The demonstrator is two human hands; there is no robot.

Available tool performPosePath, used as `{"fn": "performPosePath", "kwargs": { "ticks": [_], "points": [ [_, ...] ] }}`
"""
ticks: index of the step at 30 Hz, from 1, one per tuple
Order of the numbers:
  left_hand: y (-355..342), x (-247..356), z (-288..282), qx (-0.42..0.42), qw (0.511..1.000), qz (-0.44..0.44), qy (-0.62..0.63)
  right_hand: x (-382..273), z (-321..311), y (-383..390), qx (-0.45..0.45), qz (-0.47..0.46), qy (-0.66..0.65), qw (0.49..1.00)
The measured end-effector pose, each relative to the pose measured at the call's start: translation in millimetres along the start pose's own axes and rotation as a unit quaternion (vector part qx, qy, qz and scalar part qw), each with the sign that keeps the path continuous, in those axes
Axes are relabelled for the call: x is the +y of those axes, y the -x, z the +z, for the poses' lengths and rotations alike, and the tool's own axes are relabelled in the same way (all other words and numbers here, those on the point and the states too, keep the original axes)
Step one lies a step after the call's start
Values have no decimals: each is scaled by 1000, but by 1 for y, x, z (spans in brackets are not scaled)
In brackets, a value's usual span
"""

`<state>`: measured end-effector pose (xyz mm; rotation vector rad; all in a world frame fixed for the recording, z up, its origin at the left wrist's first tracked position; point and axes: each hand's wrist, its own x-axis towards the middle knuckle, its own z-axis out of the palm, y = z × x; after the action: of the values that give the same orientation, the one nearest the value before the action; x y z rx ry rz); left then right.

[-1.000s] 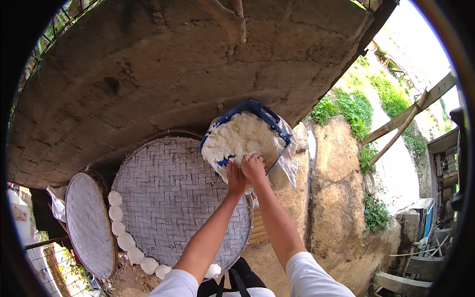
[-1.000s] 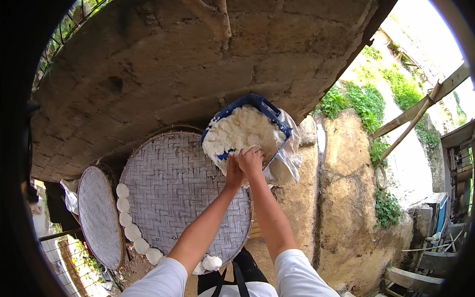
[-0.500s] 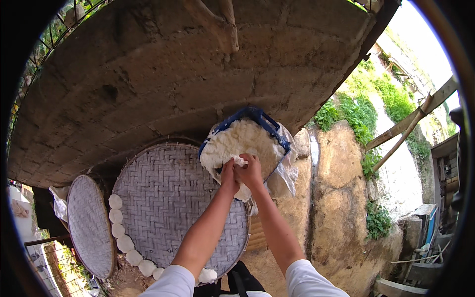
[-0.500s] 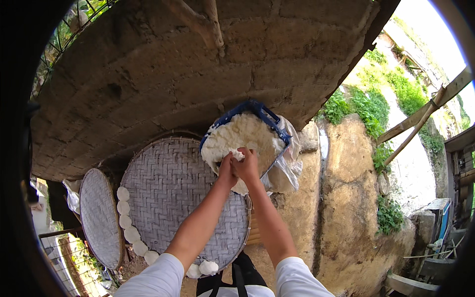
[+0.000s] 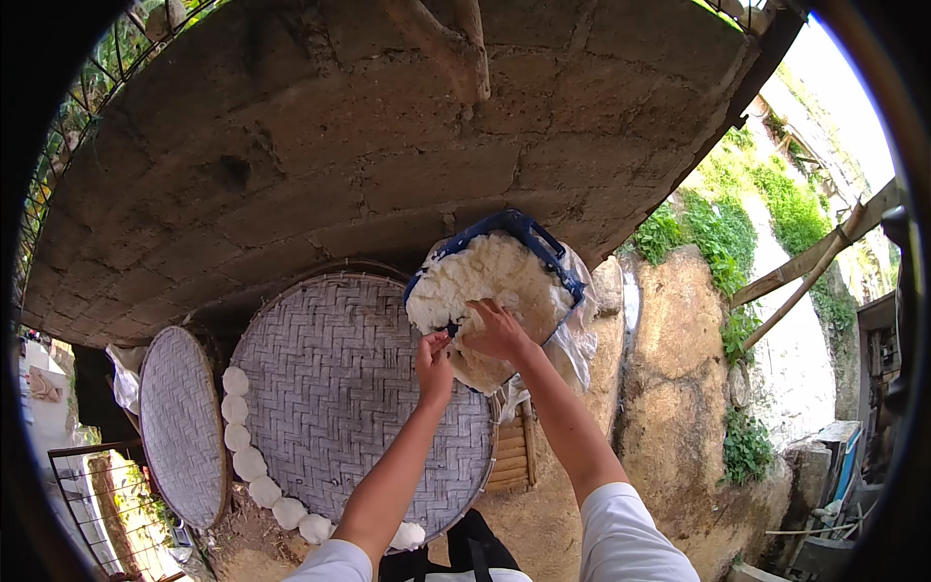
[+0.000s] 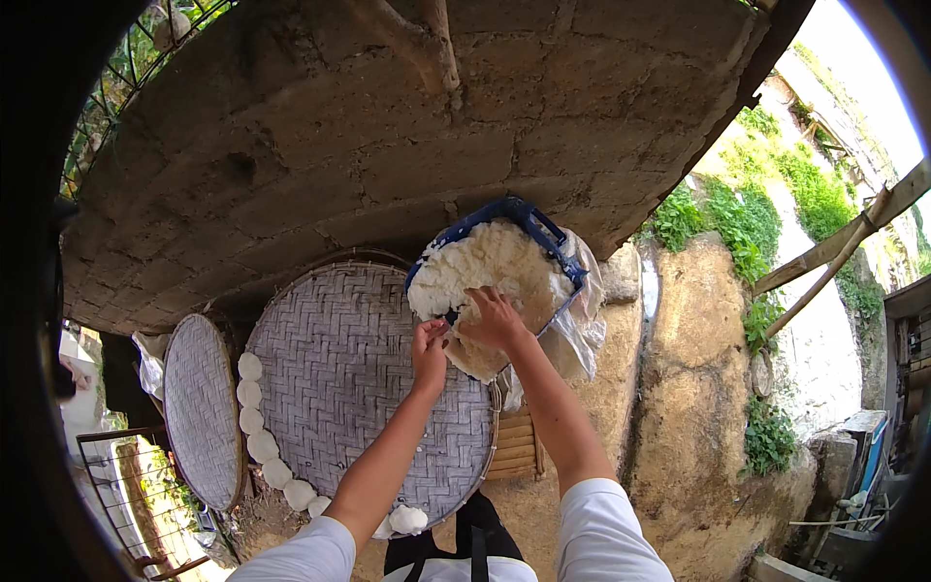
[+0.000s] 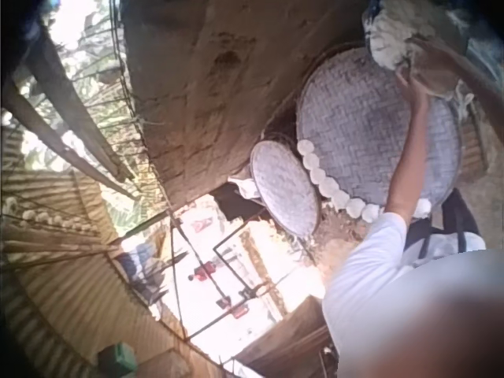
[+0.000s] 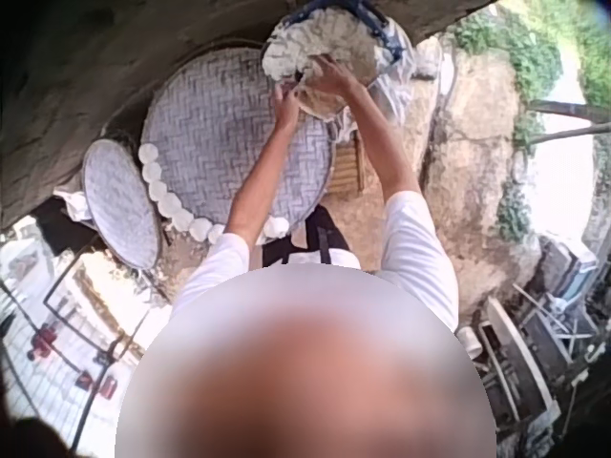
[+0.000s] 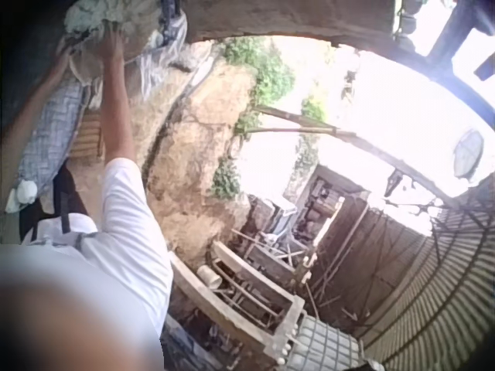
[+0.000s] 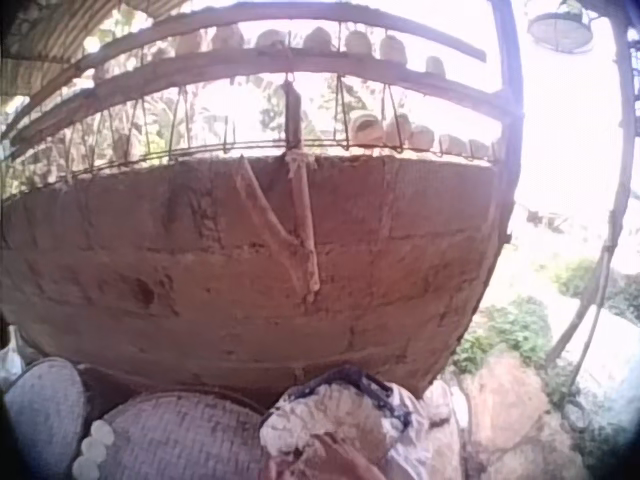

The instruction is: The person takes portions of white dough from a container, rolls them into round balls between both hands, and places them in a row on a woven tray. The process repeats continuously as more dough balls are formed and arranged.

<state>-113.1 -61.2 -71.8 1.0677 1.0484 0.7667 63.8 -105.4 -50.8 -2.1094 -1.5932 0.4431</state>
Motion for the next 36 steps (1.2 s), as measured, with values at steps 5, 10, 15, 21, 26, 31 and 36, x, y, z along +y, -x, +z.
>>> {"fn": "performPosePath", "kwargs": {
  "ticks": [5, 10, 15, 21, 26, 31, 36],
  "points": [
    [5, 6, -12, -13, 999, -45, 9, -16, 10, 8, -18, 68, 74, 995],
    [-19, 17, -1, -37, 998, -41, -21, 8, -8, -18, -70, 256, -163, 950],
    [-40, 7, 26, -152, 926, 133, -319, 23, -37, -26, -67, 328, -333, 882],
    [-35, -13, 55, -52, 978, 57, -192, 17, -38, -19, 75, 223, -7, 972],
    [-27, -8, 71, 19, 989, -47, -137, 13, 1, -21, 169, 171, -4, 971],
    [-36, 7, 81, 22, 983, -168, 71, -2, 20, -13, 168, 320, -308, 880],
    [-61, 27, 76, -86, 919, -251, 291, -21, -16, -7, 172, 210, -340, 900]
  ]
}}
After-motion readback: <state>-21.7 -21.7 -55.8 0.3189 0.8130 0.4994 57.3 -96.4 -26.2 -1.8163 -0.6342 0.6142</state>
